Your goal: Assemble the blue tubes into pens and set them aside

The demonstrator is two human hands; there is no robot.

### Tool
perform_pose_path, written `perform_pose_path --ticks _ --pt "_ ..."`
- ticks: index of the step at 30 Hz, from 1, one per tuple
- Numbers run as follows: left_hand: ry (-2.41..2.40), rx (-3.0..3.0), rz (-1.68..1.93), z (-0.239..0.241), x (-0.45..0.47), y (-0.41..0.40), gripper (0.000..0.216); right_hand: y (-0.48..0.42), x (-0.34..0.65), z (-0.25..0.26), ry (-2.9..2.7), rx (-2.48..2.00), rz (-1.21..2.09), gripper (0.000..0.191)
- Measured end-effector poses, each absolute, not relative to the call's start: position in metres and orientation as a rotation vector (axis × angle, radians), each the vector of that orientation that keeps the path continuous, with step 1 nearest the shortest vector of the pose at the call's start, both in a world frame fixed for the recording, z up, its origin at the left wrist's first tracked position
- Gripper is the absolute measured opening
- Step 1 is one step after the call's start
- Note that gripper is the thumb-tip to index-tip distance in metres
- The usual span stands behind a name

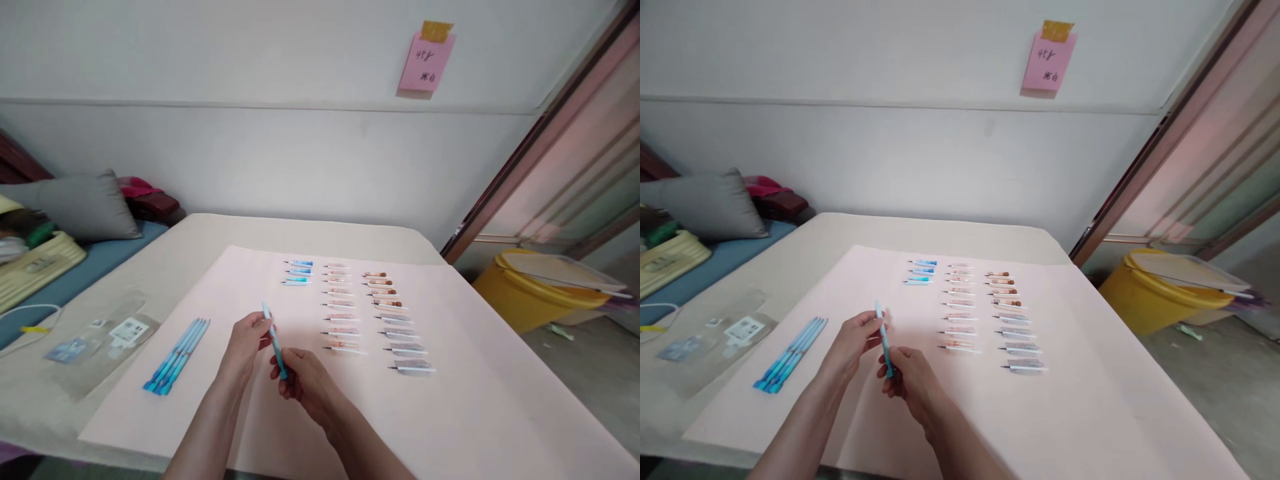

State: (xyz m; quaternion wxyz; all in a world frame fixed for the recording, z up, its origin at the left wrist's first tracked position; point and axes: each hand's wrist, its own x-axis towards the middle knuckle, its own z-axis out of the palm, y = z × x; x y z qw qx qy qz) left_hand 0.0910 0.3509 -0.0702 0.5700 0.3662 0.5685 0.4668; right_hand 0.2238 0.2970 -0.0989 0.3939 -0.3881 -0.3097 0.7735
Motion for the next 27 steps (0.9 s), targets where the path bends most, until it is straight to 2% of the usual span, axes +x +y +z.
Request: perform_pose_path --ticks 8,16,23,27 --pt "1.367 0.846 1.11 -0.067 0.089 0.352 0.031 0.297 0.221 -0.105 -0.736 -0.97 1.995 0.027" --pt "1.291 0.618 1.195 -0.071 0.074 0.359 0.021 0.297 0.218 -0.1 -1.023 -0.885 1.735 0.044" --pt "1.131 0.514 1.148 -0.075 0.074 0.362 0.011 0.297 0.22 -0.105 -1.151 -0.765 1.637 0.039" --pt "1.106 0.574 1.069 -0.071 0.081 0.358 0.01 0.295 0.219 -0.107 -1.212 -0.846 1.521 0.032"
